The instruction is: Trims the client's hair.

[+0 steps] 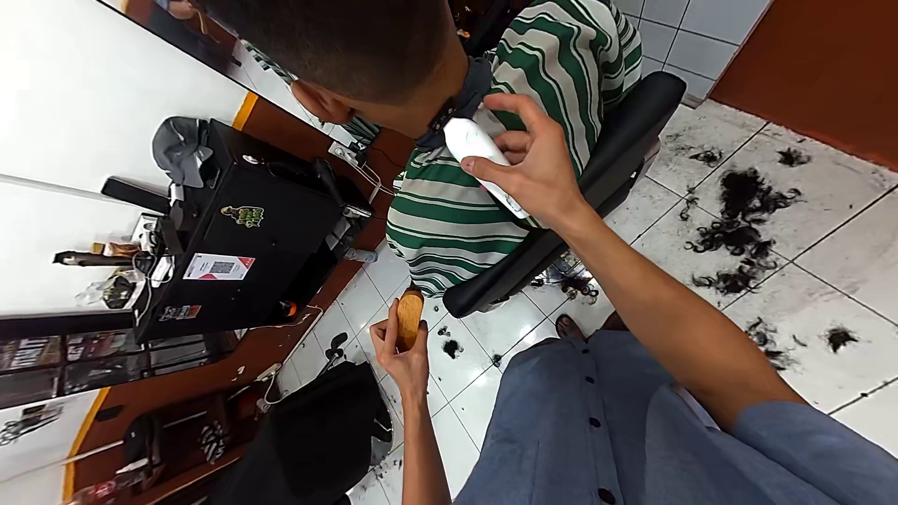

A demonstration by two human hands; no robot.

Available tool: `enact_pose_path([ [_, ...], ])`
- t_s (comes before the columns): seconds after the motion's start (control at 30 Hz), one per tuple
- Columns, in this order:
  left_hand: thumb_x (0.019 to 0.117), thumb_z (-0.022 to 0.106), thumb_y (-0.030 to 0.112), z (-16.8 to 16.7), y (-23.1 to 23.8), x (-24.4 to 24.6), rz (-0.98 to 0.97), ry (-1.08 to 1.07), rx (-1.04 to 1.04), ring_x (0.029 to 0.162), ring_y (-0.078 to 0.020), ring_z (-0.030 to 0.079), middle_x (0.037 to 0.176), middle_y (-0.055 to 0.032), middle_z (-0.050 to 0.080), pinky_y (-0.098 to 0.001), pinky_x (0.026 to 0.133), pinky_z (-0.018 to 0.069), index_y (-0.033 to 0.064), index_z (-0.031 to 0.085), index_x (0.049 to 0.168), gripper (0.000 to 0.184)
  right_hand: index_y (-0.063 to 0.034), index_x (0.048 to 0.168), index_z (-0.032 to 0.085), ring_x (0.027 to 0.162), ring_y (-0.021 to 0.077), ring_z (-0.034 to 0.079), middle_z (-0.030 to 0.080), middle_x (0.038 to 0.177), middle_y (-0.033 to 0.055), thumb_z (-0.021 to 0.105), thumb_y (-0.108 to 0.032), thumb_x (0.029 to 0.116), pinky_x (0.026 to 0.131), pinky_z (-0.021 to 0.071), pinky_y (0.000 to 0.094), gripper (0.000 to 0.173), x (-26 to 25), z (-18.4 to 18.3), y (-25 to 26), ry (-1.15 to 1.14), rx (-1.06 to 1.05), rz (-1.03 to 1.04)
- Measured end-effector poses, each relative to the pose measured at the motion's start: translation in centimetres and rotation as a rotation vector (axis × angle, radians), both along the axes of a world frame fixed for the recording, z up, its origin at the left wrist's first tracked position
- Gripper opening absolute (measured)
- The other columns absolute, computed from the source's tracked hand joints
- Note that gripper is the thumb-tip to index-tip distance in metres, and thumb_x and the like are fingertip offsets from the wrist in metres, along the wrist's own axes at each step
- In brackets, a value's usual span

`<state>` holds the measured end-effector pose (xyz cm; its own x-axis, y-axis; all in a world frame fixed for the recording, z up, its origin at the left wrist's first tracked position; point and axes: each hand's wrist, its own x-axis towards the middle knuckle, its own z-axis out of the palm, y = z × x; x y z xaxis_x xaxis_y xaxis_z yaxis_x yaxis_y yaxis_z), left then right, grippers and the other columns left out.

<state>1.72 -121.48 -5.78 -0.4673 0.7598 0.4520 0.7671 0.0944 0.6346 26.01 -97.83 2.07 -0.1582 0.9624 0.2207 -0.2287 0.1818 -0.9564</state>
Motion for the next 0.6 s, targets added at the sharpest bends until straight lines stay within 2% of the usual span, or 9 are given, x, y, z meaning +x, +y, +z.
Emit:
enact_pose_path([
  [0.1, 0.075, 0.078, 0.012, 0.3, 0.3, 0.6, -0.013, -0.019, 0.02, 0.092, -0.0042, 0.056, 0.1, -0.0069, 0.055, -0.0104, 0.077, 0.0461, -0.0074, 0.066, 0.129, 0.058, -0.002, 0.144, 0.045, 0.079, 0.0142, 0.074, 0.074, 0.098, 0.0083, 0.083, -0.015, 0.0835, 0.07, 0.0647, 0.0289, 0.073, 0.1, 0.7, 0.5, 0.012, 0.028, 0.016],
  [0.27, 0.0754, 0.077, 0.013, 0.2, -0.1, 0.7, 0.007, -0.023, 0.049, 0.09, -0.0036, 0.055, 0.098, -0.0072, 0.055, -0.0099, 0.077, 0.0452, -0.0074, 0.066, 0.128, 0.057, -0.0058, 0.143, 0.049, 0.075, 0.0135, 0.073, 0.074, 0.092, 0.0066, 0.083, -0.021, 0.082, 0.069, 0.0628, 0.0303, 0.072, -0.4, 0.5, -0.1, -0.144, 0.03, -0.049],
  [0.4, 0.0747, 0.078, 0.014, -0.5, -0.5, 1.2, 0.038, -0.054, 0.051, 0.09, -0.004, 0.056, 0.099, -0.0077, 0.057, -0.0107, 0.078, 0.0453, -0.007, 0.067, 0.127, 0.057, -0.0043, 0.142, 0.048, 0.079, 0.0139, 0.074, 0.075, 0.097, 0.0078, 0.084, -0.017, 0.0823, 0.069, 0.0635, 0.0293, 0.071, -1.9, 0.9, -0.7, -0.104, 0.071, -0.059],
  [0.5, 0.0742, 0.078, 0.014, -0.6, -0.9, 1.4, 0.045, -0.065, 0.045, 0.089, -0.0037, 0.056, 0.099, -0.0076, 0.057, -0.0102, 0.077, 0.0449, -0.0061, 0.067, 0.127, 0.058, -0.0046, 0.142, 0.047, 0.077, 0.0135, 0.073, 0.074, 0.096, 0.0076, 0.085, -0.019, 0.0821, 0.068, 0.0622, 0.0291, 0.072, -2.9, 0.9, -0.9, -0.146, 0.07, -0.111],
  [0.6, 0.0741, 0.078, 0.012, -0.6, -1.3, 1.4, 0.039, -0.083, 0.05, 0.09, -0.0036, 0.056, 0.099, -0.0082, 0.057, -0.0098, 0.077, 0.0453, -0.0065, 0.067, 0.127, 0.057, -0.006, 0.141, 0.049, 0.071, 0.0128, 0.07, 0.073, 0.09, 0.0057, 0.085, -0.023, 0.0814, 0.064, 0.0597, 0.03, 0.072, -3.3, 0.8, -1.8, -0.232, 0.033, -0.162],
])
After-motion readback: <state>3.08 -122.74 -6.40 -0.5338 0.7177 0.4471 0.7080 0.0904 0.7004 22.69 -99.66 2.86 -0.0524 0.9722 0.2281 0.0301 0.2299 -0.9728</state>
